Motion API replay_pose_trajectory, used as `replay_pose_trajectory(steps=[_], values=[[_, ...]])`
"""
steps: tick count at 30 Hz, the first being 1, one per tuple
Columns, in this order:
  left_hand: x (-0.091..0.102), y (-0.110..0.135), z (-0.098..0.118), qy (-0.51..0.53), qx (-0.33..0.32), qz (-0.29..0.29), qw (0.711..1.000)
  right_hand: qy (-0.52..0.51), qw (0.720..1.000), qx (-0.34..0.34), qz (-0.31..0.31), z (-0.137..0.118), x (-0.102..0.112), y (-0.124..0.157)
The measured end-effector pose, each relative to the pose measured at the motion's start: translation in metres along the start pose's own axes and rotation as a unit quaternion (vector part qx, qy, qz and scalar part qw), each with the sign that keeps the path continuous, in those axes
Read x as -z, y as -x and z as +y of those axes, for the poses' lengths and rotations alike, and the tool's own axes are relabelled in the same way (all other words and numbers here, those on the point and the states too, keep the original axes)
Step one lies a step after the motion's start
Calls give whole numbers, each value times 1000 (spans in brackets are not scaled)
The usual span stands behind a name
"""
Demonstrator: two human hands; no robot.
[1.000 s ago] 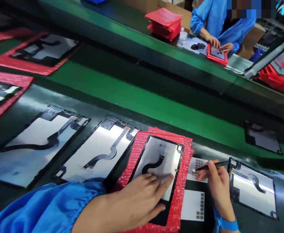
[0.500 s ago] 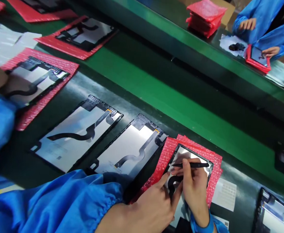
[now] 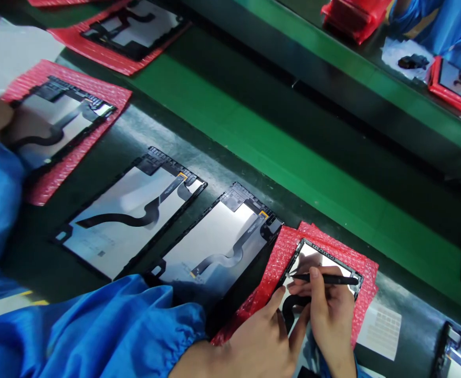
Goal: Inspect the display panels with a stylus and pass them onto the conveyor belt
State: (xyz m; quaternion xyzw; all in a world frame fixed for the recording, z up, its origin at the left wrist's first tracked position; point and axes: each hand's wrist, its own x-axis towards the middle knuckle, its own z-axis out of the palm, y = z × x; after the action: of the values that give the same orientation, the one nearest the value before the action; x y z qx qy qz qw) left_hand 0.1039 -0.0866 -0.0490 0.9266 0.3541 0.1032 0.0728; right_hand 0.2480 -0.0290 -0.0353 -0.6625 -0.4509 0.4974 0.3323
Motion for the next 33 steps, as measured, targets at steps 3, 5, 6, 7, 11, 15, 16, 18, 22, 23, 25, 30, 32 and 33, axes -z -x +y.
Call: replay_pose_trajectory(steps=[3, 5, 6, 7, 11, 15, 16, 18, 22, 23, 25, 30, 32, 33], values=[[4, -2, -2, 3, -4, 0, 1000, 7, 1000, -6, -3, 1, 0, 0], [7, -3, -4, 5, -4, 6, 1000, 11, 1000, -7, -3, 1, 0, -1], [8, -4, -6, 7, -3, 11, 1000, 14, 1000, -3, -2, 1, 0, -1], [10, -5, -9, 13, -5, 14, 1000, 18, 1000, 1, 1, 1, 0, -1], [21, -9, -23, 59, -25, -22, 998, 28, 1000, 3, 6, -2, -2, -2], [26, -11, -32, 78, -41, -74, 993, 28, 1000, 10, 6, -4, -6, -4], [25, -11, -33, 74, -41, -77, 993, 23, 1000, 10, 8, -5, -7, -4], [24, -10, -32, 71, -36, -73, 994, -7, 1000, 10, 12, -5, -8, -5], [29, -12, -35, 89, -41, -56, 994, -113, 993, 37, 8, -3, 4, -1], [32, -13, -38, 98, -55, -52, 992, -135, 989, 51, 13, -2, 12, 2], [38, -13, -43, 123, -59, -55, 989, -158, 983, 82, 39, 2, 33, 8], [41, 2, -63, 125, 243, -126, 954, -166, 973, 107, 116, 27, 100, 27], [36, 10, -71, 126, 318, -140, 929, -171, 972, 87, 139, 44, 123, 31], [34, 13, -74, 128, 330, -140, 925, -174, 971, 76, 147, 53, 133, 33]])
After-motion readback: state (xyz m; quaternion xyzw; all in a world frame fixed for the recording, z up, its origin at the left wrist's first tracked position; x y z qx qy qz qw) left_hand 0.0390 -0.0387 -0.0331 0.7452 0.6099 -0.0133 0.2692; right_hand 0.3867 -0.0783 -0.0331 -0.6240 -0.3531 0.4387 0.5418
